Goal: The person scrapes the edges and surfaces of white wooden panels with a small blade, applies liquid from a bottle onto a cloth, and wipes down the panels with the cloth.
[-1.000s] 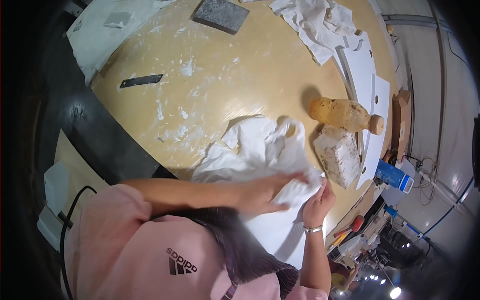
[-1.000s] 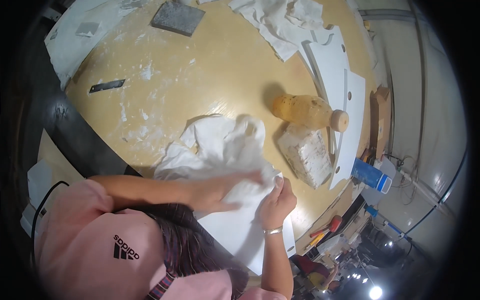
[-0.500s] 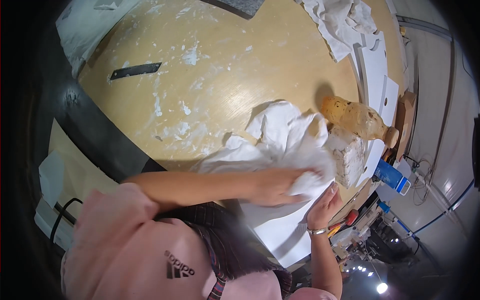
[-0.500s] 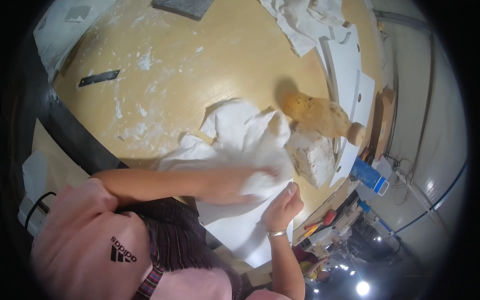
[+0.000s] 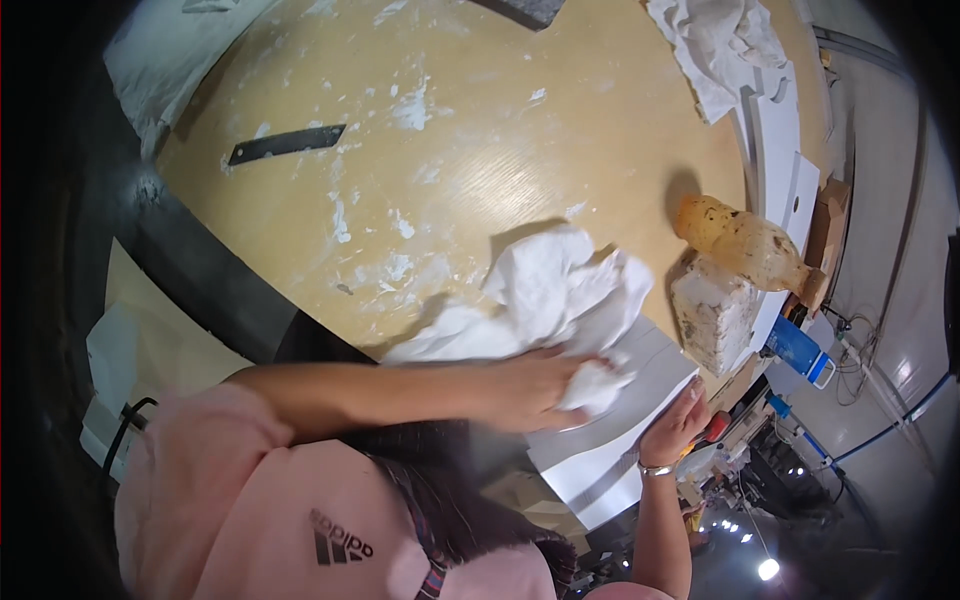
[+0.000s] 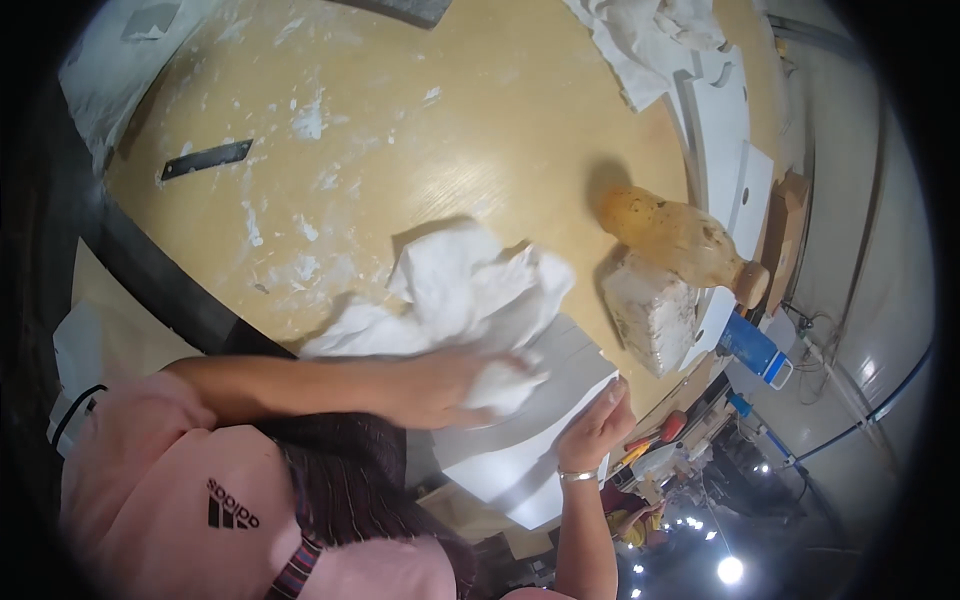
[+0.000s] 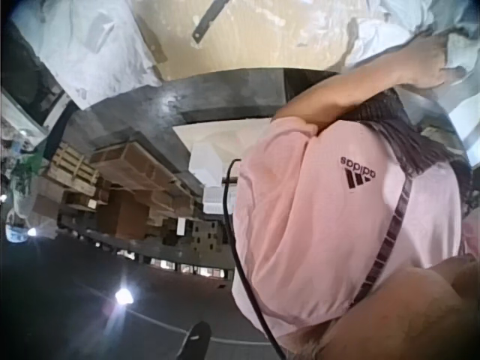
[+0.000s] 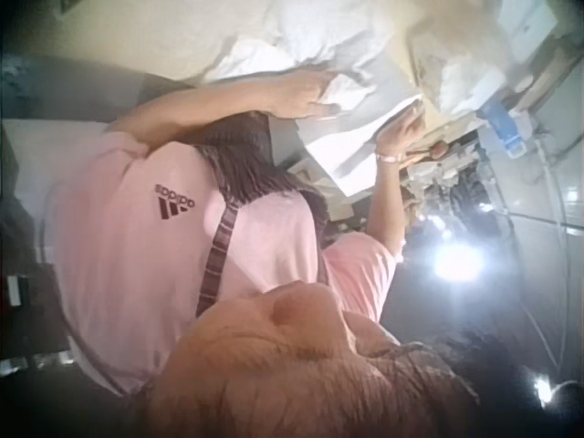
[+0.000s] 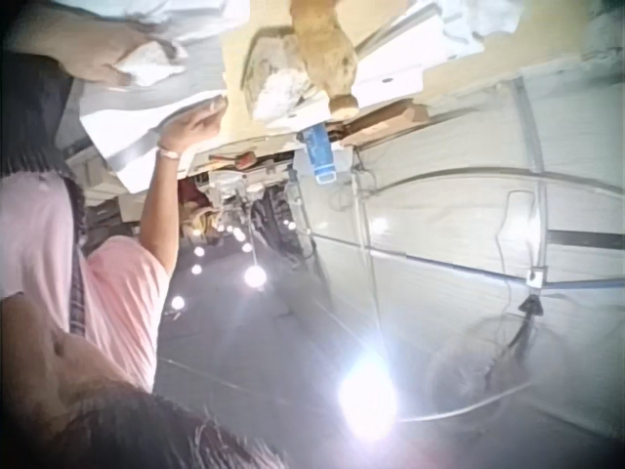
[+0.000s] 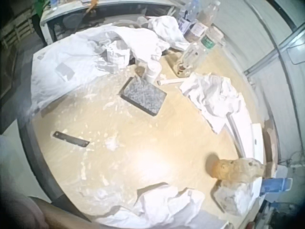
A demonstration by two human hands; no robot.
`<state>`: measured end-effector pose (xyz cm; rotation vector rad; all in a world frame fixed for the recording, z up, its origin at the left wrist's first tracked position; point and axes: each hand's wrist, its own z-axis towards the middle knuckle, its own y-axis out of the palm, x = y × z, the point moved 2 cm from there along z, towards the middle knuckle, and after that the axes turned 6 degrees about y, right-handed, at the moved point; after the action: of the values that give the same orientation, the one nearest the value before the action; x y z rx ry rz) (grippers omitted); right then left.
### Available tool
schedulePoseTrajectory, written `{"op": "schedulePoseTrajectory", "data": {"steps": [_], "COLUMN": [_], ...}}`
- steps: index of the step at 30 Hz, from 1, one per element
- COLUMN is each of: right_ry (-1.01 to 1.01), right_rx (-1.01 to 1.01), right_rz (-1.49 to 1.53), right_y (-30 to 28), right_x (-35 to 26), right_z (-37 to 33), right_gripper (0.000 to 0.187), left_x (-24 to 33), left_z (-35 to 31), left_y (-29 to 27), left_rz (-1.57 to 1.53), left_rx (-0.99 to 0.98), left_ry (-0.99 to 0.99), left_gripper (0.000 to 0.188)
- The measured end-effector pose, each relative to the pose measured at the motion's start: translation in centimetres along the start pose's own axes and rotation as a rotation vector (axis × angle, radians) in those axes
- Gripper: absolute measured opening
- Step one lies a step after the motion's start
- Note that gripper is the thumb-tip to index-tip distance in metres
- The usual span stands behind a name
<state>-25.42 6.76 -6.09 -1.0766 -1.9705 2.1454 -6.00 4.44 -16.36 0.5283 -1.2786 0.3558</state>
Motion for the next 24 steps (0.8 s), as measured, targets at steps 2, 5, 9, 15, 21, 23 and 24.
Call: {"op": "schedulePoseTrajectory", "data": {"steps": [2,5,9,15,21,23,24], "right_ry": [-0.005,0.006,-0.033,-0.029,-0.007,0.003,0.0], "right_rx": [-0.028,-0.005,0.004,-0.002,0.006,-0.014,-0.006], "right_rz": [0.004,-0.018,-0.117,-0.041,0.014,0.041,0.024], "right_y": [0.0,-0.3,-0.5,0.0,-0.3,0.3,0.3], "right_x": [0.5,1.7,0.8,0.6,0.7,0.3,0.3], "right_z": [-0.1,-0.1,-0.2,-0.2,-0.3,-0.2,-0.2], "right_gripper": [0.044,0.044,0.046,0.046,0.046,0.046,0.046], "left_x": [-1.3,0.2,-1.3,0.7,3.5,4.5,4.3], "left_z": [2.9,2.7,-2.8,-2.9,-4.9,-3.0,-3.8], "left_y": [0.1,-1.6,-0.1,-1.6,-4.3,-2.0,-0.6], "left_rz": [0.015,-0.118,-0.034,0.104,-0.166,-0.196,-0.068], "left_rx": [0.207,-0.029,0.018,-0.201,-0.137,0.029,0.14], "left_ry": [0.082,-0.199,0.005,-0.36,-0.521,-0.071,0.087], "left_gripper": [0.053,0.052,0.052,0.059,0.055,0.037,0.035]}}
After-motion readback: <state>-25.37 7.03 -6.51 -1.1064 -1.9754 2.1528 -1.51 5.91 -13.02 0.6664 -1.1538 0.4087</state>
